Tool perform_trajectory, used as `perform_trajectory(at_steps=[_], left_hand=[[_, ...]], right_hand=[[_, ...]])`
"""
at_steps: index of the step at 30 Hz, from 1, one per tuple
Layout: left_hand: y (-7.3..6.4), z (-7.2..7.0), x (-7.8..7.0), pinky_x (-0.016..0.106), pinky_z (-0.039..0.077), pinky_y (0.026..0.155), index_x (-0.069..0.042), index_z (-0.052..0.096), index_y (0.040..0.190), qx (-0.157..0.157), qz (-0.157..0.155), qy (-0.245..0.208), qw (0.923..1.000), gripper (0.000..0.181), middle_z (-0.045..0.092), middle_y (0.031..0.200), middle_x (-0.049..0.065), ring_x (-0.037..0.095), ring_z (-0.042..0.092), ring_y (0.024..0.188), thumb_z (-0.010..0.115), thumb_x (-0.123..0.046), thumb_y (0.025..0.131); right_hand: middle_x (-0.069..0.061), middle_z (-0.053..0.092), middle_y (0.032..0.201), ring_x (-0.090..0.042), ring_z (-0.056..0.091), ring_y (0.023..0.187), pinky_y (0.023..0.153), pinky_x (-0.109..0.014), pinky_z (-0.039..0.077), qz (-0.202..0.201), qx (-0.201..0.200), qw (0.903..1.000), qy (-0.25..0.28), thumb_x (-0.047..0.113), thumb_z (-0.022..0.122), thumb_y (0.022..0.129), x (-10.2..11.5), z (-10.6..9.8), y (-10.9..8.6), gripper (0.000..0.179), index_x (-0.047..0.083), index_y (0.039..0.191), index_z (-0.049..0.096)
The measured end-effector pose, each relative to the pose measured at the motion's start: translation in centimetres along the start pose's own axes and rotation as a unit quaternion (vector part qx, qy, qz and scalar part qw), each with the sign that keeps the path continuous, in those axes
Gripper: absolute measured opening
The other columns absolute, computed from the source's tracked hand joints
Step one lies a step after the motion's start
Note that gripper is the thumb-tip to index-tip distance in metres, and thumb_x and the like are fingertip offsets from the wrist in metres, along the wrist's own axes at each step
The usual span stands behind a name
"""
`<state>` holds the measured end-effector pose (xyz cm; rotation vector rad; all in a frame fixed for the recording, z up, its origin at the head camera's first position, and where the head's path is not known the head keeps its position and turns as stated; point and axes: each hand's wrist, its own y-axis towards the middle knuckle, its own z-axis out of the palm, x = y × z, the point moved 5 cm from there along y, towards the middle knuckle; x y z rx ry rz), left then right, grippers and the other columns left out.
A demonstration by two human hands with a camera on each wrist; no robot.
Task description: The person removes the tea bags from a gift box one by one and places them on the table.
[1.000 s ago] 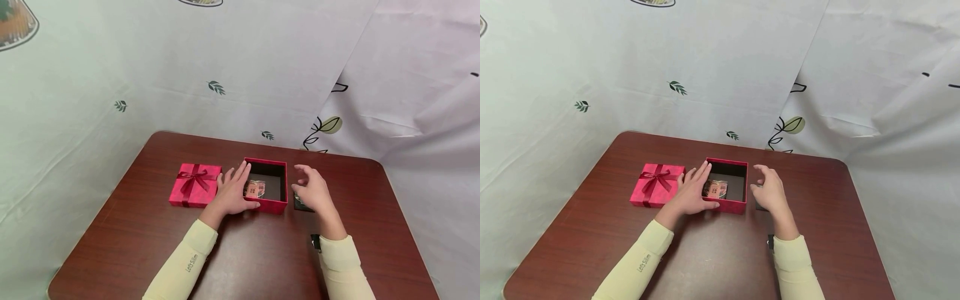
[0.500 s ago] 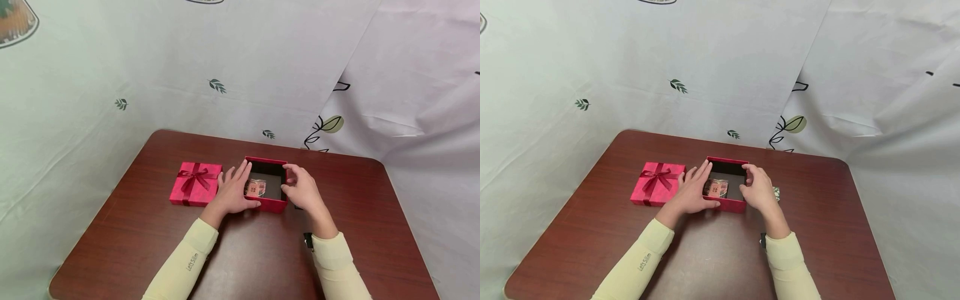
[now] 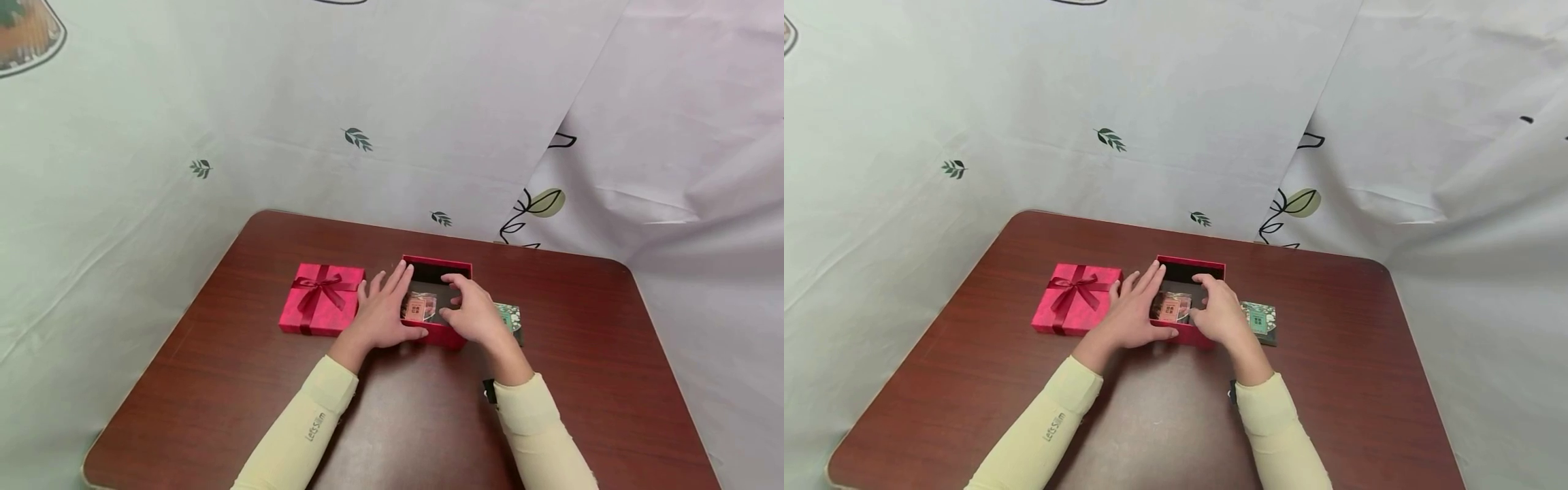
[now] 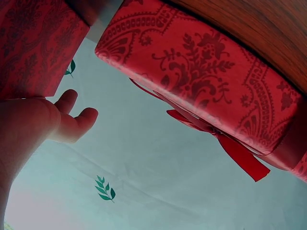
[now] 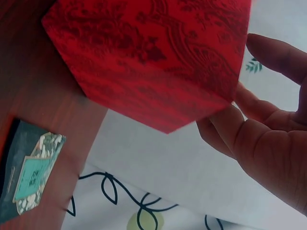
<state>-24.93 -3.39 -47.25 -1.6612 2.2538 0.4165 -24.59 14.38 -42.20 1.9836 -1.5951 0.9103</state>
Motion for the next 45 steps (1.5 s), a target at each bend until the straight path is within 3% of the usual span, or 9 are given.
perform_trajectory(at_steps=[12,19,30,39,45], left_hand=[[0.0,0.0,0.0,0.070,0.006,0.108,-0.023,0.010,0.162,-0.004,0.005,-0.002,1.0000,0.126,0.002,0.167,-0.004,0.038,0.014,0.145,0.082,-0.062,0.067],[0.1,-0.1,-0.1,0.070,0.005,0.108,-0.023,0.010,0.163,-0.001,0.003,-0.001,1.0000,0.125,0.001,0.167,-0.005,0.037,0.014,0.145,0.081,-0.062,0.067],[0.1,0.1,0.0,0.069,0.004,0.109,-0.026,0.005,0.162,0.005,-0.001,0.014,0.9999,0.125,-0.002,0.167,-0.005,0.037,0.014,0.146,0.079,-0.064,0.069],[0.0,0.3,0.0,0.070,0.005,0.108,-0.026,0.005,0.162,0.002,0.005,0.010,0.9999,0.125,-0.002,0.167,-0.006,0.038,0.014,0.146,0.080,-0.063,0.069],[0.1,0.2,0.0,0.070,0.004,0.108,-0.024,0.009,0.163,-0.001,0.006,0.005,1.0000,0.124,-0.001,0.167,-0.005,0.038,0.014,0.145,0.080,-0.062,0.069]], right_hand=[[-0.022,0.057,0.133,-0.037,0.061,0.110,0.087,-0.051,0.053,0.011,0.037,0.9992,-0.007,0.008,0.074,0.087,0.0,2.0,1.2,0.061,0.008,0.143,0.050],[-0.019,0.060,0.130,-0.031,0.061,0.100,0.088,-0.052,0.052,0.023,0.050,0.9980,-0.032,0.009,0.074,0.087,0.0,2.7,1.7,0.060,0.007,0.142,0.052],[-0.014,0.066,0.111,-0.027,0.060,0.090,0.083,-0.049,0.053,0.042,0.082,0.9946,-0.048,0.012,0.075,0.085,-0.1,3.5,2.7,0.060,0.005,0.141,0.053],[-0.016,0.065,0.113,-0.027,0.059,0.089,0.082,-0.049,0.053,0.046,0.082,0.9943,-0.050,0.010,0.077,0.084,-0.3,3.8,3.0,0.061,0.005,0.140,0.053],[-0.015,0.063,0.116,-0.029,0.056,0.097,0.085,-0.049,0.052,0.038,0.068,0.9957,-0.050,0.010,0.078,0.084,0.0,3.9,3.0,0.058,0.005,0.138,0.056]])
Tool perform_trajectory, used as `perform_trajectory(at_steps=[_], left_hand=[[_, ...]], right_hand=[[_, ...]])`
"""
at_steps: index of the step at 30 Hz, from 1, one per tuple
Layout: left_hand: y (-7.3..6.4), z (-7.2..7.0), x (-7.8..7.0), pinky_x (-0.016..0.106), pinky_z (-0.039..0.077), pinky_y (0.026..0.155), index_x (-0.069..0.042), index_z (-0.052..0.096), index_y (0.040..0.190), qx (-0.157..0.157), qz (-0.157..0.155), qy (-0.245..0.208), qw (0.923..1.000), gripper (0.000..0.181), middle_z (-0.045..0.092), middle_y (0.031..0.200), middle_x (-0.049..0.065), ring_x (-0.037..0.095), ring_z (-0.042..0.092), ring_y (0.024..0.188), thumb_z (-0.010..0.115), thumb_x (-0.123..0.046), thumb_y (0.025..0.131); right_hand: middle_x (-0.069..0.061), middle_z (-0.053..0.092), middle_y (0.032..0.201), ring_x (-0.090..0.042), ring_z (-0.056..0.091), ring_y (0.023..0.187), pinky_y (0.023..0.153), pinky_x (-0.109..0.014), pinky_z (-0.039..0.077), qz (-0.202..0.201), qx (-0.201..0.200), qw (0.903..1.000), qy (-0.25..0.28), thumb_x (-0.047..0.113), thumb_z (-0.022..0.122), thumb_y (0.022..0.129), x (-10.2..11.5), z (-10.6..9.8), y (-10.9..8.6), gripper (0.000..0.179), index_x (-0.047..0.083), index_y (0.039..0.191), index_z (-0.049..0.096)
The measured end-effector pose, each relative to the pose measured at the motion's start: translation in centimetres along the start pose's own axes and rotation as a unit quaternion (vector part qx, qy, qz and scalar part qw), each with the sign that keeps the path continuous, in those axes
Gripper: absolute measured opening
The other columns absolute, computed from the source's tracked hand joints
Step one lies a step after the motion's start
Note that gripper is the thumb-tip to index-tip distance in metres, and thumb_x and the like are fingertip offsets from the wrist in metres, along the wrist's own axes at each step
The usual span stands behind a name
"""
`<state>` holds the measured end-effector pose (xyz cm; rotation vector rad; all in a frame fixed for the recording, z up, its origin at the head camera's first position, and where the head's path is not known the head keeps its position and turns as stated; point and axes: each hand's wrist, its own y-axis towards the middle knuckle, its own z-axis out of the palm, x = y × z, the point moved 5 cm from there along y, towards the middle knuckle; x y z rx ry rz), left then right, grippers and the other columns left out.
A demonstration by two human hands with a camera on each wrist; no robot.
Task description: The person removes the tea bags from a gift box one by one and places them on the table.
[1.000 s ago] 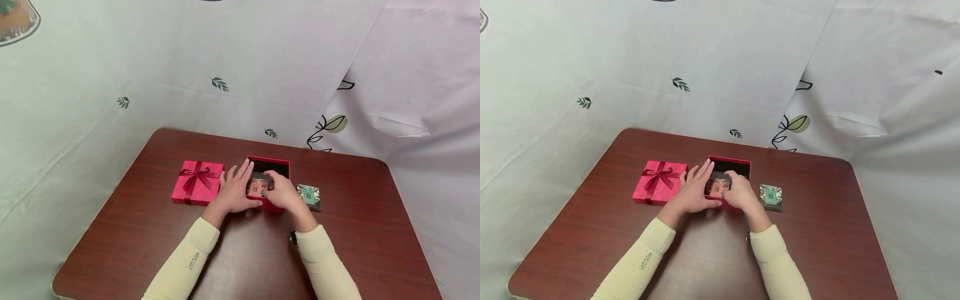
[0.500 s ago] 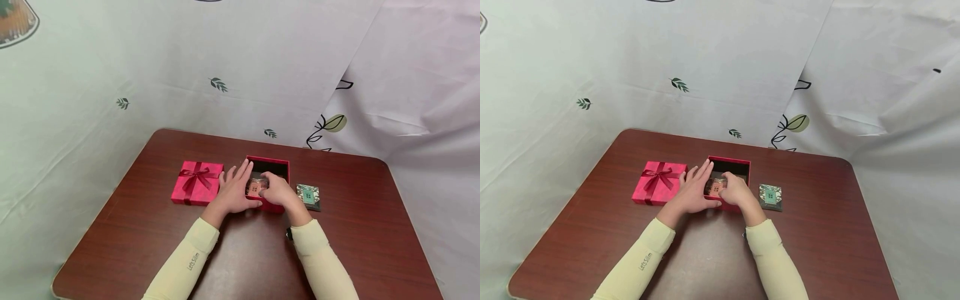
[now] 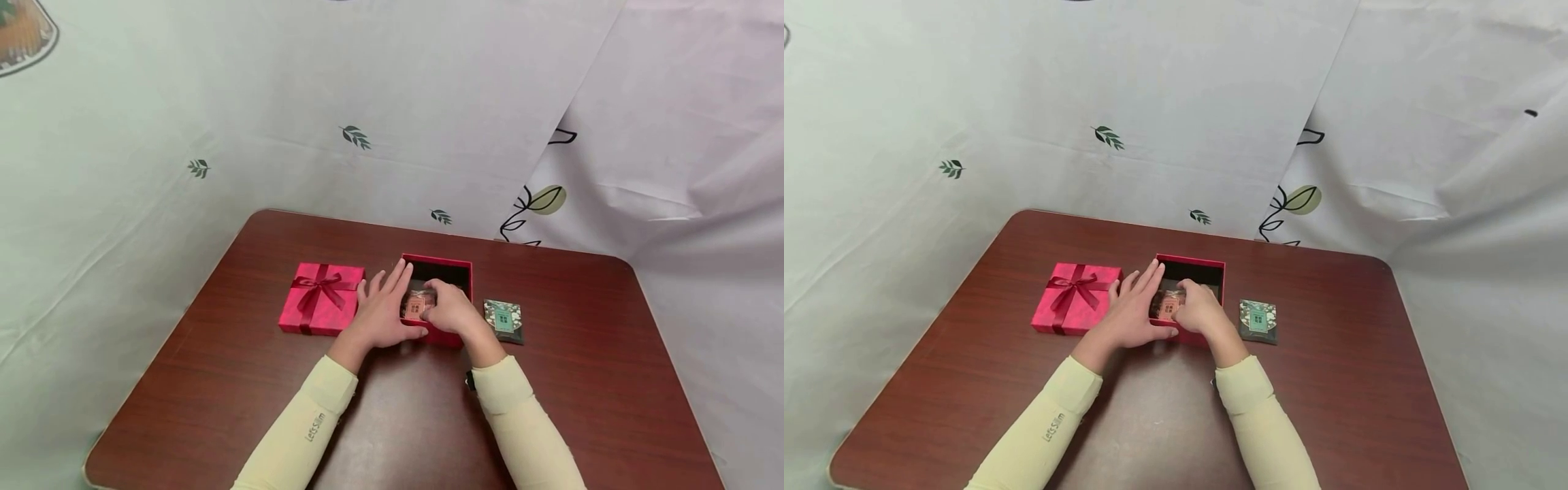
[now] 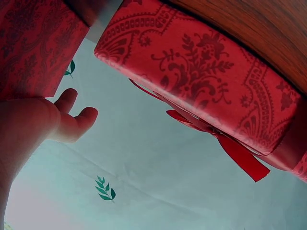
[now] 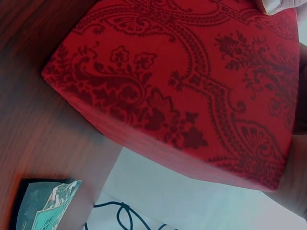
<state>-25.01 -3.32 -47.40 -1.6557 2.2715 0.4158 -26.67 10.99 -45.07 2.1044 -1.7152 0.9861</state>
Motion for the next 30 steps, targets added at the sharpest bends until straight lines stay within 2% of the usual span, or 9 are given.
perform_trajectory(at_steps=[5,11,15,22,26,30], left_hand=[[0.0,0.0,0.0,0.070,0.004,0.108,-0.024,0.008,0.163,0.004,-0.004,0.004,1.0000,0.124,-0.003,0.167,-0.006,0.037,0.014,0.146,0.079,-0.064,0.069],[0.0,0.1,0.0,0.070,0.004,0.109,-0.026,0.006,0.163,0.005,-0.006,0.008,0.9999,0.124,-0.004,0.167,-0.007,0.037,0.013,0.146,0.078,-0.065,0.069],[0.1,0.1,0.1,0.069,0.004,0.109,-0.028,0.003,0.162,0.006,-0.008,0.010,0.9999,0.125,-0.004,0.167,-0.008,0.037,0.013,0.146,0.078,-0.066,0.069],[0.8,0.2,-0.4,0.069,0.004,0.109,-0.027,0.003,0.162,-0.004,0.011,0.009,0.9999,0.126,-0.004,0.167,-0.008,0.036,0.013,0.146,0.078,-0.066,0.069],[0.4,0.2,0.0,0.068,0.005,0.109,-0.027,0.004,0.162,-0.009,0.004,0.017,0.9998,0.126,-0.004,0.167,-0.009,0.036,0.014,0.146,0.078,-0.067,0.069],[0.0,0.3,0.3,0.069,0.003,0.109,-0.025,0.004,0.162,-0.006,0.004,0.000,1.0000,0.126,-0.004,0.167,-0.008,0.037,0.014,0.145,0.079,-0.066,0.069]], right_hand=[[-0.016,0.059,0.119,-0.030,0.049,0.110,0.086,-0.048,0.051,-0.006,-0.009,0.9999,-0.002,0.006,0.078,0.082,0.0,0.0,0.2,0.056,0.004,0.135,0.059],[-0.017,0.059,0.125,-0.033,0.048,0.118,0.093,-0.050,0.048,-0.006,-0.015,0.9999,0.002,0.002,0.079,0.080,0.0,0.1,0.5,0.056,0.004,0.133,0.060],[-0.015,0.062,0.119,-0.034,0.049,0.117,0.094,-0.051,0.047,-0.005,-0.015,0.9999,0.004,0.001,0.079,0.079,0.1,0.0,0.7,0.054,0.003,0.130,0.061],[-0.013,0.064,0.112,-0.034,0.050,0.111,0.090,-0.050,0.048,0.011,-0.037,0.9992,0.008,-0.003,0.078,0.077,-0.5,-0.3,1.3,0.050,0.006,0.124,0.064],[-0.011,0.063,0.110,-0.034,0.050,0.109,0.088,-0.048,0.049,0.014,-0.035,0.9992,0.011,-0.002,0.077,0.077,-0.5,0.3,1.4,0.048,0.008,0.122,0.065],[-0.009,0.064,0.106,-0.031,0.051,0.105,0.086,-0.046,0.050,0.016,-0.038,0.9991,0.008,-0.003,0.077,0.076,-0.5,0.8,1.6,0.044,0.009,0.118,0.065]])
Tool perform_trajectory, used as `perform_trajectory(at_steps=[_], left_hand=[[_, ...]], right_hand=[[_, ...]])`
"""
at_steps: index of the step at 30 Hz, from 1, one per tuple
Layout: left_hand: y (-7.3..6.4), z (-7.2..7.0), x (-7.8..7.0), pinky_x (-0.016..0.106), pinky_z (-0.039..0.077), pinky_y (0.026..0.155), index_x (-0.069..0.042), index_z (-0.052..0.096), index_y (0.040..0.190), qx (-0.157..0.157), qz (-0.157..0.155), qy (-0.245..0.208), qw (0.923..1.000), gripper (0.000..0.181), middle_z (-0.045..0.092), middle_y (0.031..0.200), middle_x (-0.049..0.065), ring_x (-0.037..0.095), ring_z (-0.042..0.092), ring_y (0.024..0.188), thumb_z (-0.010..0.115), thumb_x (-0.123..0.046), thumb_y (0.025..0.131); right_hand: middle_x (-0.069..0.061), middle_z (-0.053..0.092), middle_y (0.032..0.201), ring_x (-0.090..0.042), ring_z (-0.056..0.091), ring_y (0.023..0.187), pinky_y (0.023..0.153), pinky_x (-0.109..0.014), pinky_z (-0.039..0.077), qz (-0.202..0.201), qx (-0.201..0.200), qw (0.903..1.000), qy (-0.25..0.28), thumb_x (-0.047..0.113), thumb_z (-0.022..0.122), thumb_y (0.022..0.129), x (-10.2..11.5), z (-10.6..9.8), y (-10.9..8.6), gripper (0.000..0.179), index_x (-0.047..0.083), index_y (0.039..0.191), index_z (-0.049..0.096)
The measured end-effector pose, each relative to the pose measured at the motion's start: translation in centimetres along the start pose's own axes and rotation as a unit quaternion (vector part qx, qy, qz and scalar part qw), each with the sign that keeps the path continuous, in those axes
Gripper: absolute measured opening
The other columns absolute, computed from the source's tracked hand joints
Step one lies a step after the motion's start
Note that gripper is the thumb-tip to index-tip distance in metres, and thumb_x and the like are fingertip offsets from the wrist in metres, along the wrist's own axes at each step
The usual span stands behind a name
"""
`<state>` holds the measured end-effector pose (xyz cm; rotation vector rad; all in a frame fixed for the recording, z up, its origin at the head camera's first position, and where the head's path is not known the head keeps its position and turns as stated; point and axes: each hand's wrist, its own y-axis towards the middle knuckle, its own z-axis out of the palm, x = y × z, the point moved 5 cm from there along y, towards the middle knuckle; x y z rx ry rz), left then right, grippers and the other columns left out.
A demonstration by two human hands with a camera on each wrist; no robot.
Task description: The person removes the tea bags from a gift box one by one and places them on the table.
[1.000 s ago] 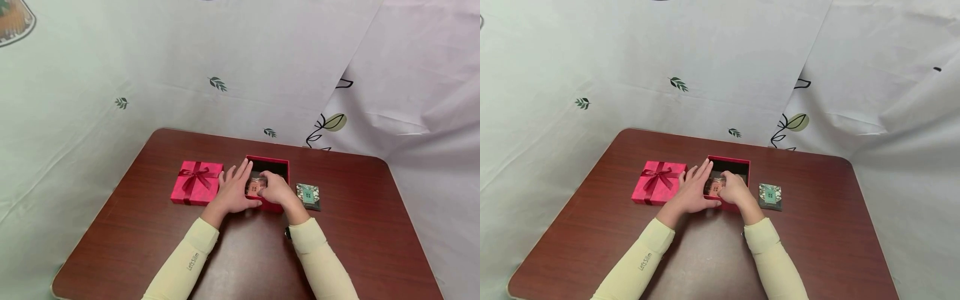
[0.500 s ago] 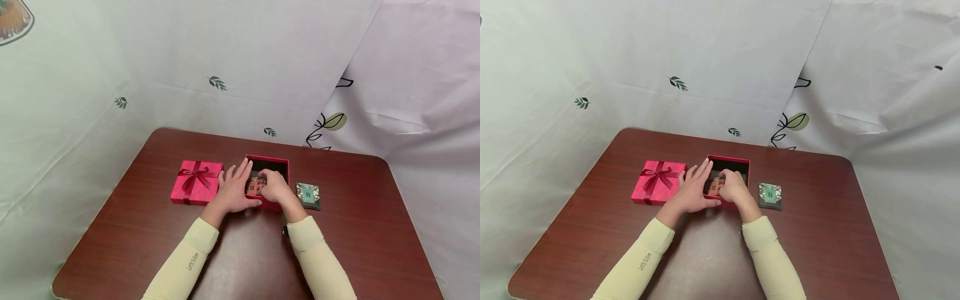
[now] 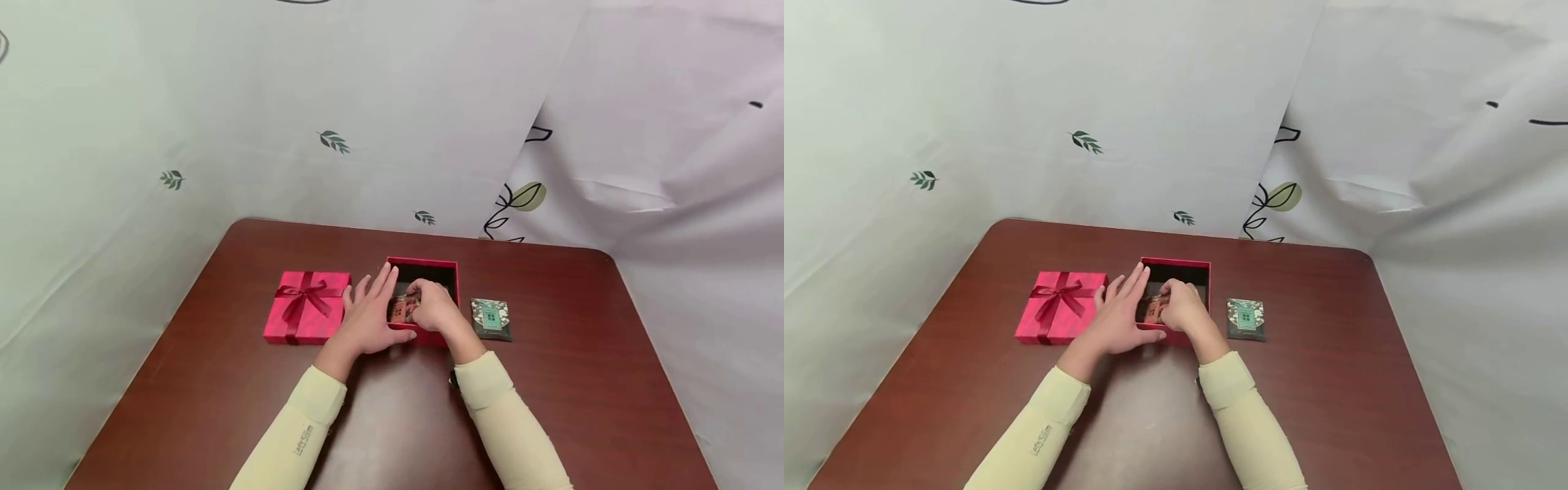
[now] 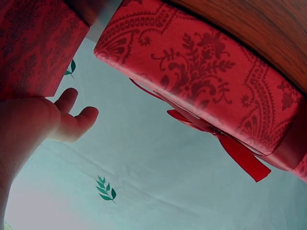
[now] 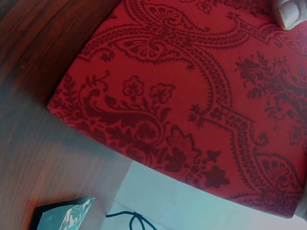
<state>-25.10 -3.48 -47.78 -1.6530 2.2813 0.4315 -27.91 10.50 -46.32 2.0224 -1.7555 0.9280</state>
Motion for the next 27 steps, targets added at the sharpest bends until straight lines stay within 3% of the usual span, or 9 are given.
perform_trajectory(at_steps=[8,20,27], left_hand=[[0.19,0.11,0.20,0.069,0.002,0.108,-0.025,0.004,0.162,-0.009,0.001,-0.007,0.9999,0.126,-0.003,0.167,-0.007,0.039,0.014,0.145,0.079,-0.065,0.070],[-0.19,0.29,0.21,0.070,0.002,0.107,-0.021,0.007,0.163,0.000,0.009,-0.016,0.9998,0.124,-0.001,0.167,-0.004,0.041,0.014,0.145,0.079,-0.064,0.071],[0.37,0.39,-0.05,0.070,0.002,0.107,-0.022,0.007,0.163,0.000,0.014,-0.015,0.9998,0.124,-0.001,0.167,-0.004,0.041,0.014,0.144,0.079,-0.064,0.071]], right_hand=[[-0.008,0.065,0.096,-0.023,0.058,0.085,0.075,-0.038,0.053,-0.011,0.019,0.9996,0.018,-0.004,0.074,0.080,0.14,0.26,0.33,0.038,0.007,0.115,0.064],[-0.008,0.065,0.099,-0.023,0.057,0.085,0.074,-0.036,0.054,-0.006,0.002,0.9996,0.026,0.001,0.078,0.079,0.27,0.50,-0.10,0.038,0.007,0.115,0.066],[-0.006,0.065,0.096,-0.021,0.058,0.084,0.073,-0.035,0.053,-0.008,-0.025,0.9991,0.033,0.004,0.082,0.078,-0.03,-0.26,-0.12,0.040,0.007,0.115,0.066]])
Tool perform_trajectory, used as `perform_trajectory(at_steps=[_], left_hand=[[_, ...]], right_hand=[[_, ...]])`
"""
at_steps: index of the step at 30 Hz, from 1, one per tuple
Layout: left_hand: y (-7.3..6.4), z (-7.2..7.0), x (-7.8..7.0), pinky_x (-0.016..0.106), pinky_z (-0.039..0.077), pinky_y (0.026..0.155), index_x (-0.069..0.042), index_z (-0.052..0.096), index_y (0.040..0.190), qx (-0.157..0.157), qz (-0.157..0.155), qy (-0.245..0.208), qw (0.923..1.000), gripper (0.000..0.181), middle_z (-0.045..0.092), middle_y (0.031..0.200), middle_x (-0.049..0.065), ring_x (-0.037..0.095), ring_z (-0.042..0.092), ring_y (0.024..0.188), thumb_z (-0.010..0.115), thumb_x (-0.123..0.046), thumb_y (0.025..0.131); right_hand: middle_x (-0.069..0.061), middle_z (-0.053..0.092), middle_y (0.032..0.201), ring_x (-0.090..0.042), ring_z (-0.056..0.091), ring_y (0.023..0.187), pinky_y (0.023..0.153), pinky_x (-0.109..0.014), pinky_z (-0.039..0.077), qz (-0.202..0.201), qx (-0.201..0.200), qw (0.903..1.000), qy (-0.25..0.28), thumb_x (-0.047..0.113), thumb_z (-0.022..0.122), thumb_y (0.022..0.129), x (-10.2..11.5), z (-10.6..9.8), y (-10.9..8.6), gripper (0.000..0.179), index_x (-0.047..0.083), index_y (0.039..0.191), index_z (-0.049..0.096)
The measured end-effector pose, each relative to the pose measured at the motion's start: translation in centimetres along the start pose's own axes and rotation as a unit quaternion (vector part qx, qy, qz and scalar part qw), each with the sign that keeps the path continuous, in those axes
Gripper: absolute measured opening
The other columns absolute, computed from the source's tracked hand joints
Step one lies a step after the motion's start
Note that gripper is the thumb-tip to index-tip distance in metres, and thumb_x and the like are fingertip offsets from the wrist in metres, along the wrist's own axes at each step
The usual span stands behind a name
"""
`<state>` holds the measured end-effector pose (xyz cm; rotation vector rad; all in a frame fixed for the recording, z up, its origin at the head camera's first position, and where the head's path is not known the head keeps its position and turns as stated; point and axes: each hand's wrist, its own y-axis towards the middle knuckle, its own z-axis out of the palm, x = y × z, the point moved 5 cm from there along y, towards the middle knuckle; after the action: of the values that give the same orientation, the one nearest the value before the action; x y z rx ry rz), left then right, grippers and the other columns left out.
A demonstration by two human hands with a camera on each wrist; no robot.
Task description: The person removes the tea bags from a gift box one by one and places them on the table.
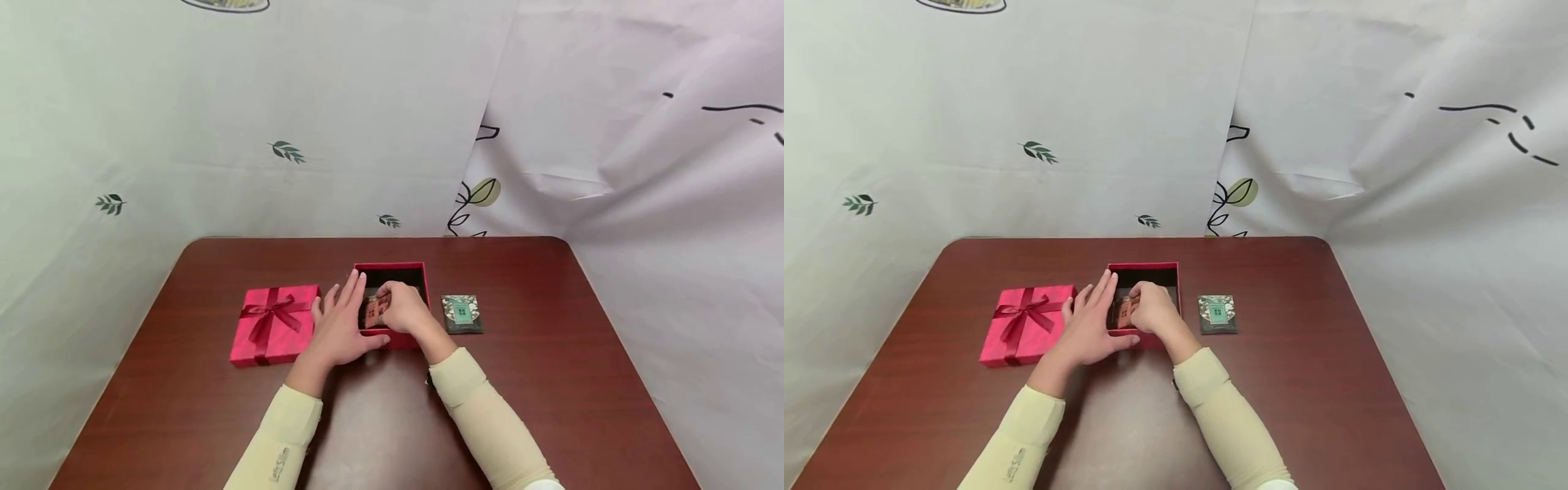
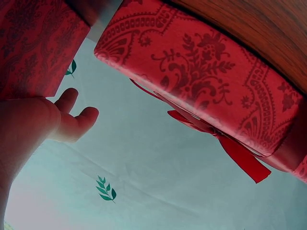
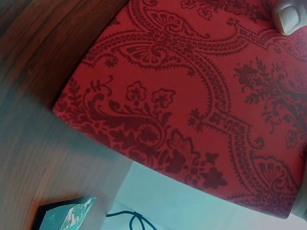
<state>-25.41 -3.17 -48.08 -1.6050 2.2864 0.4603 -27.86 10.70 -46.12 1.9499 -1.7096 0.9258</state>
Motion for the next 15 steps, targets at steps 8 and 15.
perform_trajectory(at_steps=[8,15], left_hand=[[0.1,-0.3,-0.2,0.069,0.001,0.107,-0.022,0.006,0.163,0.002,-0.001,-0.001,1.0000,0.123,-0.002,0.167,-0.005,0.040,0.013,0.145,0.079,-0.064,0.072],[0.0,-0.2,-0.1,0.069,0.000,0.107,-0.021,0.008,0.163,-0.001,-0.002,-0.007,1.0000,0.122,-0.001,0.167,-0.006,0.040,0.014,0.145,0.079,-0.064,0.072]], right_hand=[[-0.005,0.063,0.096,-0.021,0.058,0.085,0.073,-0.035,0.054,0.006,-0.013,0.9997,0.020,0.006,0.083,0.079,0.1,-0.6,-0.1,0.041,0.008,0.116,0.065],[-0.006,0.063,0.102,-0.022,0.058,0.087,0.074,-0.036,0.054,0.006,-0.026,0.9992,0.029,0.006,0.083,0.079,0.1,-1.3,-0.6,0.042,0.010,0.117,0.065]])
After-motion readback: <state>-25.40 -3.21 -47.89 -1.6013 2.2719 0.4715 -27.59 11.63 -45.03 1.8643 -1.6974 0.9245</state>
